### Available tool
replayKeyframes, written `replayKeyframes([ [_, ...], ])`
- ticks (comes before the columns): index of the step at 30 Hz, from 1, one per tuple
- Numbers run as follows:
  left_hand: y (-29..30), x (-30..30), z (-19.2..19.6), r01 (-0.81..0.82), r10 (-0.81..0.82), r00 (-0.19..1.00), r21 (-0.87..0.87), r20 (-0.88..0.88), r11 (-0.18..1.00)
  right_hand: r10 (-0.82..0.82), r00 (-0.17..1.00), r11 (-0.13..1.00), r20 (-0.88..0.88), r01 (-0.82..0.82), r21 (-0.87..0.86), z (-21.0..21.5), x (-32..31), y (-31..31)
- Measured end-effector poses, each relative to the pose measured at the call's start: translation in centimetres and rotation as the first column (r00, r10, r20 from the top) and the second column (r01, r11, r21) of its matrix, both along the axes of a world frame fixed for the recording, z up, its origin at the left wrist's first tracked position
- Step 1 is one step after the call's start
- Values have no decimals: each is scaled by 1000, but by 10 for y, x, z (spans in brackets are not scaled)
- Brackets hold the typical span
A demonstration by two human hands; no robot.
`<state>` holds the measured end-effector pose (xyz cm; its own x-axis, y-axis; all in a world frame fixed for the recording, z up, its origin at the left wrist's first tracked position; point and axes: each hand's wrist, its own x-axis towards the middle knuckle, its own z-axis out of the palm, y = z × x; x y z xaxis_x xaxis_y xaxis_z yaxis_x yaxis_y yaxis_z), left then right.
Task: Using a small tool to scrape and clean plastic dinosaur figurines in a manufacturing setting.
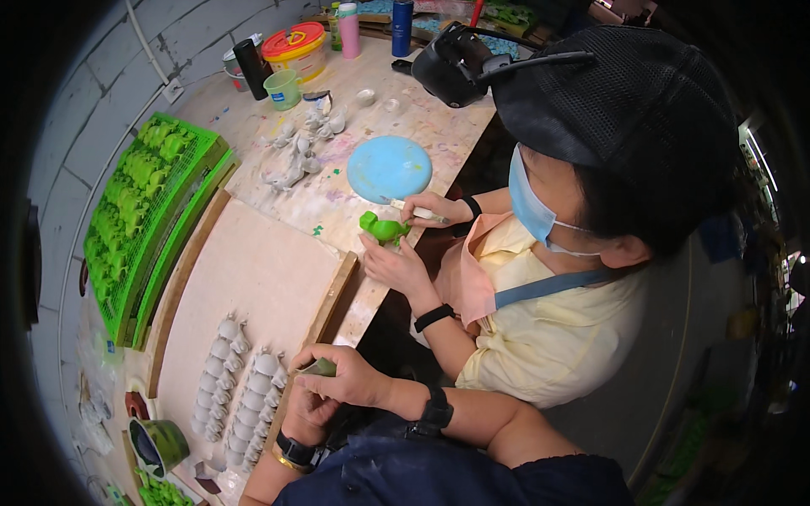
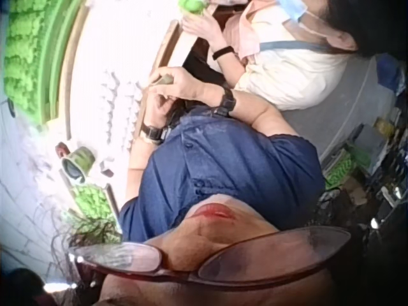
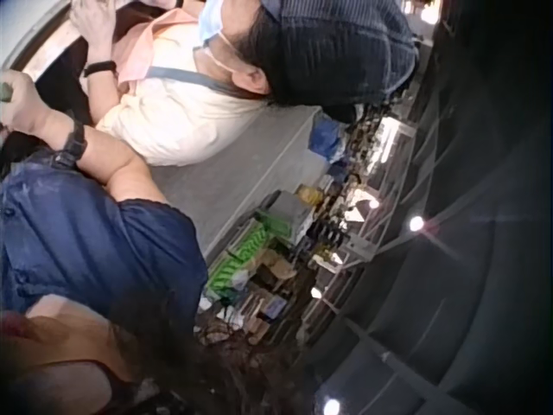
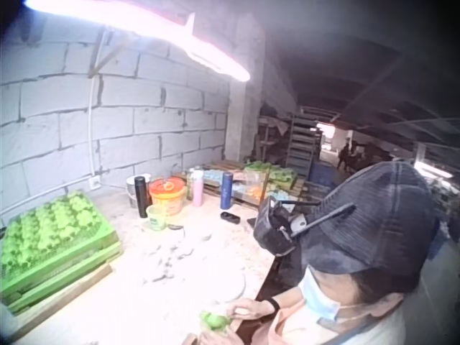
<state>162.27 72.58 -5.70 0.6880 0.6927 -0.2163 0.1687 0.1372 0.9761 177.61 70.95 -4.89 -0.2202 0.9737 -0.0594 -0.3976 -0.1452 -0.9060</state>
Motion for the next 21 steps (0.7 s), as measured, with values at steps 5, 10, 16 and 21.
replayKeyframes([
  [5,13,12,7,-172,424,884,-708,196,685,85,988,994,-129,-93,-58,-5,5,-4],
  [10,12,12,0,-248,500,853,-727,150,641,6,982,988,-191,-35,-149,-3,11,-11],
  [16,9,13,-8,-162,450,867,-732,215,661,-11,982,987,-190,-19,-157,-5,16,-16],
  [21,5,15,-6,-192,452,873,-726,181,661,-3,983,994,-183,-17,-108,-6,21,-18],
])
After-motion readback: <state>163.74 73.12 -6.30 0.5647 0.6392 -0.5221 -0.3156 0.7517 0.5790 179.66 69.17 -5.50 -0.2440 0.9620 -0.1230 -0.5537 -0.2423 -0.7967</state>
